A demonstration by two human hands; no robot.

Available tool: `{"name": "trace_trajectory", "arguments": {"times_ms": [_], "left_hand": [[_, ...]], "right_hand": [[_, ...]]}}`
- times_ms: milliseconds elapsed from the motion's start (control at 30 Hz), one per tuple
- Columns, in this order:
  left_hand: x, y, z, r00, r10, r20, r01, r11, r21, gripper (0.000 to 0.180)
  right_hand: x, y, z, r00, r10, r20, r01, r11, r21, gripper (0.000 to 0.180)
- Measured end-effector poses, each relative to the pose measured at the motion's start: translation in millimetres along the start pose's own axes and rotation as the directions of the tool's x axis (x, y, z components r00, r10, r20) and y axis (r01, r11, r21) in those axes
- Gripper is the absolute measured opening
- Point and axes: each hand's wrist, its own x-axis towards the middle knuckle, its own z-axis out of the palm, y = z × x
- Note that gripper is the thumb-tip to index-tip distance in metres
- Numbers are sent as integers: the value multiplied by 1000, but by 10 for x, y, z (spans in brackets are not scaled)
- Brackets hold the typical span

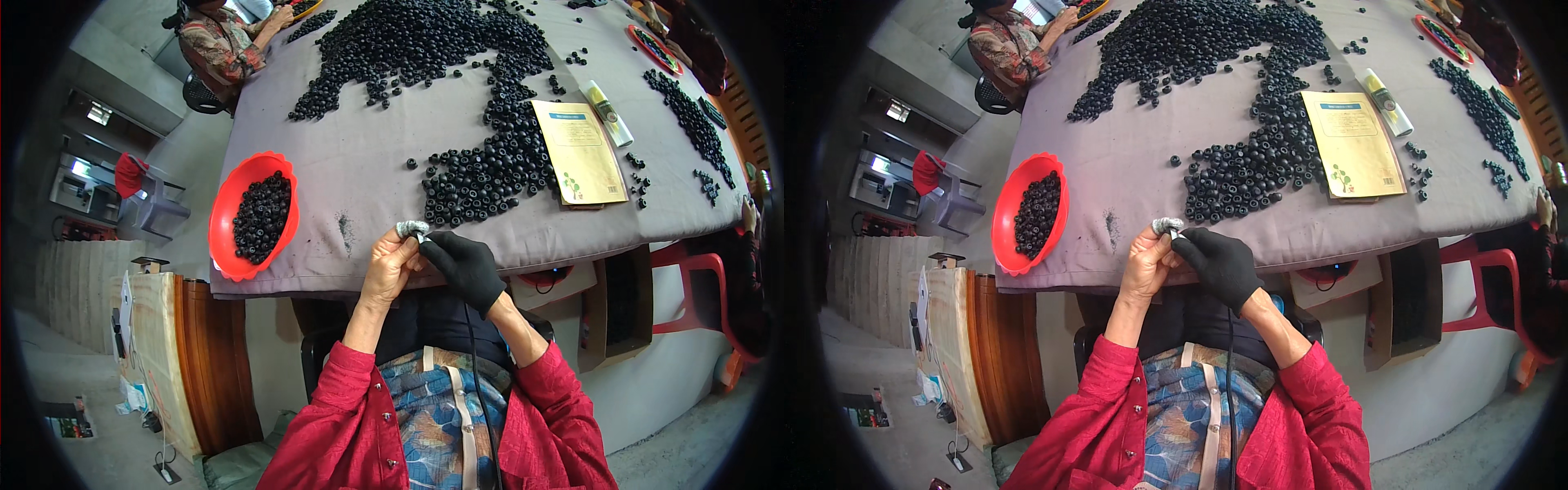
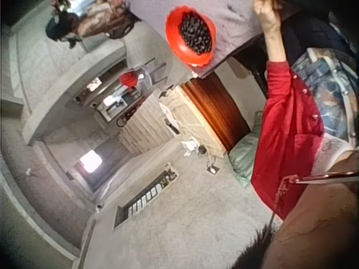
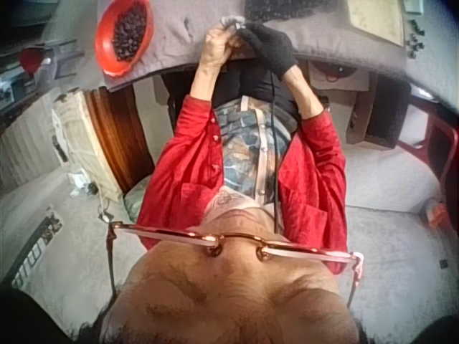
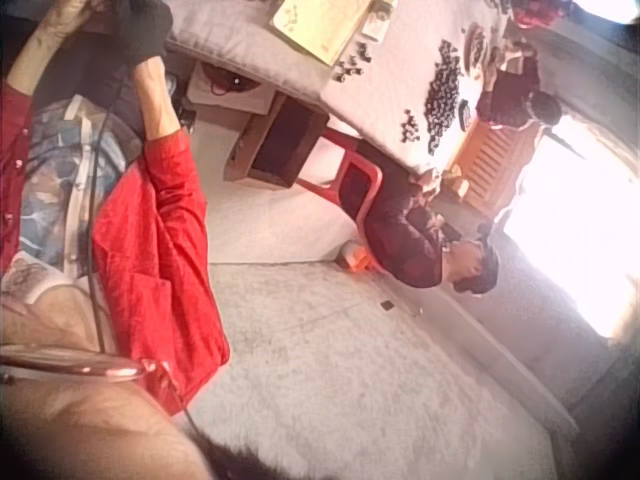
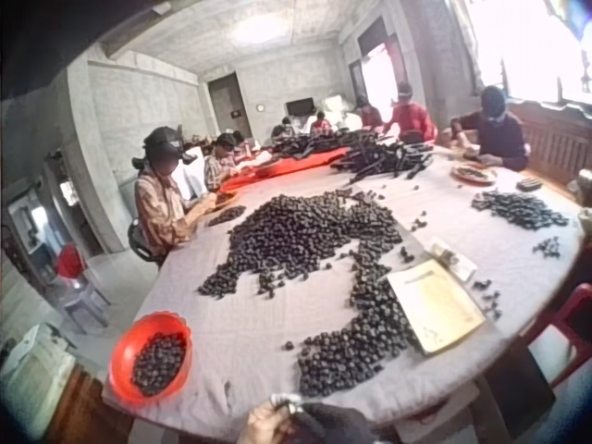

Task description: Assembling small black O-rings onto silver components at a table.

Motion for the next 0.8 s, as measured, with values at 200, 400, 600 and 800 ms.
{"name": "trace_trajectory", "arguments": {"times_ms": [200,400,600,800], "left_hand": [[16,23,-24,999,-37,38,38,999,-7,14],[-82,98,24,995,-52,-85,56,997,52,12],[-285,525,-6,938,251,-239,-184,945,271,15],[-360,1550,-510,687,665,-292,-206,564,800,30]], "right_hand": [[22,-36,0,1000,1,-28,-1,1000,-26,28],[16,-51,45,1000,-12,2,12,999,52,27],[-15,-82,-27,999,25,-27,-25,1000,18,24],[-8,-134,-9,999,32,-27,-31,999,30,25]]}}
